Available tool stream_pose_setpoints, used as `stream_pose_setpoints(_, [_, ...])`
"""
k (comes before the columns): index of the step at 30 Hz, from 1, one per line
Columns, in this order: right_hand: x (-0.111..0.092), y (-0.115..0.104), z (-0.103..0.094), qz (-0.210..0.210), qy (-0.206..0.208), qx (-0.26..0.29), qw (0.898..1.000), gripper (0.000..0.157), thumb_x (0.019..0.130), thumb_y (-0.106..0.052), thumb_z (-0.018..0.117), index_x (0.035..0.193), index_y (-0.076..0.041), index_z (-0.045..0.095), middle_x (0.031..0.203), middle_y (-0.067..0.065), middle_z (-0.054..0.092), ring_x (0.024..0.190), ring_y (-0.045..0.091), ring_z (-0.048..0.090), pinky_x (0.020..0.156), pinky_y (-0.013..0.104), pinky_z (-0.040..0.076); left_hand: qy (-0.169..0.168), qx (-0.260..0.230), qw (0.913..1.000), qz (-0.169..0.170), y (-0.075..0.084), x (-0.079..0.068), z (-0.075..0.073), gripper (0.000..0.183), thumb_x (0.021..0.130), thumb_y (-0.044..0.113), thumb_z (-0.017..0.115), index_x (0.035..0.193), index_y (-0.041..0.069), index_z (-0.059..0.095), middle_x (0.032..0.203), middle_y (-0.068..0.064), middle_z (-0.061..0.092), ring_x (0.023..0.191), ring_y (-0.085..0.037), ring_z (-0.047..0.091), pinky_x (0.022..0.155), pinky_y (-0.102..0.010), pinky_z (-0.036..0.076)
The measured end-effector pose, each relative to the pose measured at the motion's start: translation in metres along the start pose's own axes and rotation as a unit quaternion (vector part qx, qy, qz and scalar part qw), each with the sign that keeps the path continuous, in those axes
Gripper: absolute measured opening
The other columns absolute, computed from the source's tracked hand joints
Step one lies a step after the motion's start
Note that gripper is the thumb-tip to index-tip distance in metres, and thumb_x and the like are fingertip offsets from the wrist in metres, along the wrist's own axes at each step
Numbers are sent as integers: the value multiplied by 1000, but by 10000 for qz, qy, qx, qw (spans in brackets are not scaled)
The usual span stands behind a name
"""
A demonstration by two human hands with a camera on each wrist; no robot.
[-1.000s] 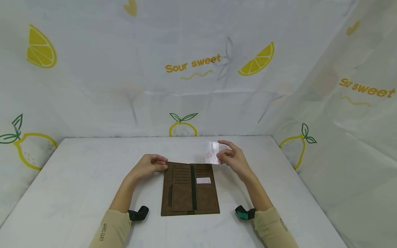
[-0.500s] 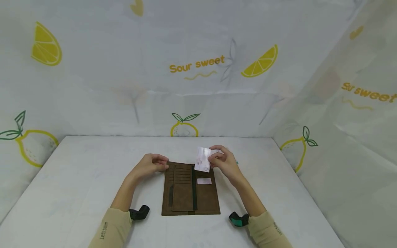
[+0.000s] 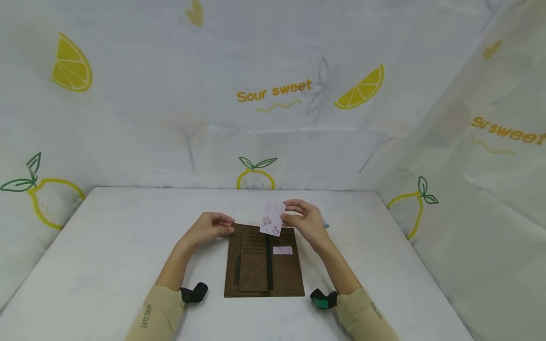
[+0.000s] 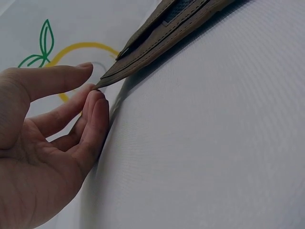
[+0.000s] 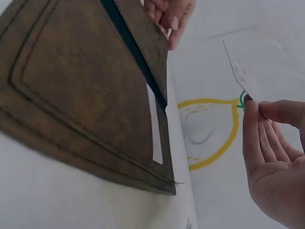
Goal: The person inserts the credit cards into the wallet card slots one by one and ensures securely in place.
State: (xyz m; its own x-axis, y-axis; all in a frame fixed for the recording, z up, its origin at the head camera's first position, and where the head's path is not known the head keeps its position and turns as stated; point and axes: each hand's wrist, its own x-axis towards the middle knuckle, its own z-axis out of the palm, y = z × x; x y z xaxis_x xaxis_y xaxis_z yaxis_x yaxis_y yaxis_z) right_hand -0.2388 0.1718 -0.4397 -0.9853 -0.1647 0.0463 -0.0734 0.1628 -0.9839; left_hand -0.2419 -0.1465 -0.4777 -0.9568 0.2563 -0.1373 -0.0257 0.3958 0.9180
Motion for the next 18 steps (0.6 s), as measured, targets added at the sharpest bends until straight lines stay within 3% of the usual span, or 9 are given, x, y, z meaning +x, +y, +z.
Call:
stream_pose_setpoints(7, [3,-6,8,35,-158,27,9999,39,97,0,75,135,4,64,120,20,73,91,12,80,87,29,65,-63,-3,9999,112,1,1,2,35,99,15,78,127,-4,73,113,-14,79,95,-11,71,85,-25,53])
stream_pose_setpoints(18, [4,1,14,107,-487,106,9987,37,97,4,72,132,7,63,115,19,74,87,13,78,86,32,66,-3,22,10000,-41,1,-1,0,35,99,17,78,128,-2,73,115,-13,78,98,-12,69,85,-27,52])
